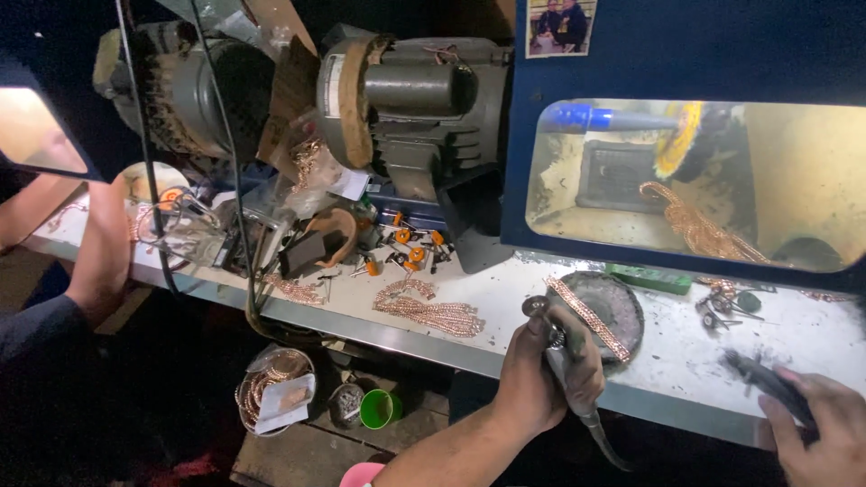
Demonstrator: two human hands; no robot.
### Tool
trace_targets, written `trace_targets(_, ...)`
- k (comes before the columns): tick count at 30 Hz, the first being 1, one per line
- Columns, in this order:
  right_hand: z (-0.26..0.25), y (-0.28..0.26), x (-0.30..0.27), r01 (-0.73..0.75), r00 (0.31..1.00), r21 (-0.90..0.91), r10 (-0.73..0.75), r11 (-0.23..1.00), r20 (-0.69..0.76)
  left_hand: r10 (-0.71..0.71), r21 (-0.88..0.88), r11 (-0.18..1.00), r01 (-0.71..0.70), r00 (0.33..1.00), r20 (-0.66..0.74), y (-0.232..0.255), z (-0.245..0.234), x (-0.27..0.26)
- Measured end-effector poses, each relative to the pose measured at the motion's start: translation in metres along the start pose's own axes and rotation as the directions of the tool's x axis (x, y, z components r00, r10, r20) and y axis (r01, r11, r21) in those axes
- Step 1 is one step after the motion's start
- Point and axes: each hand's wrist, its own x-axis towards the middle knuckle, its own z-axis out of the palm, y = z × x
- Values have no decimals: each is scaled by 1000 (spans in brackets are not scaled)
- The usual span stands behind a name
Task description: The person uses a rotary tool to polish a copper-colored metal chain bracelet on a workbench. They hold the bracelet against a rotating grinding wheel, adjust the tool bit, and continue polishing different sections of the bracelet.
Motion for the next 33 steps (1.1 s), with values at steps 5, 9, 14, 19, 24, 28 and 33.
trace_targets(5,-44,-83,43,-109,994,-31,109,994,20,-149,-81,987,138,978,-144,-25,-30,3)
trace_targets(9,-91,-161,77,37,996,113,-46,993,71,-8,46,999,5,998,60,-12,-3,6)
trace_targets(14,-117,-226,129,286,937,232,-322,930,134,22,93,995,-34,991,133,-9,4,5)
trace_targets(19,-124,-239,144,300,908,318,-372,899,195,25,111,993,-39,992,125,-13,-9,0)
trace_targets(24,-121,-236,145,342,878,363,-432,867,204,-10,315,949,-1,999,33,-12,0,-4)
trace_targets(28,-125,-234,145,367,866,343,-452,865,214,-13,405,914,-25,996,90,-8,8,-3)
trace_targets(33,-112,-214,119,-81,878,262,-56,962,475,44,556,821,-131,985,166,-16,3,-5)
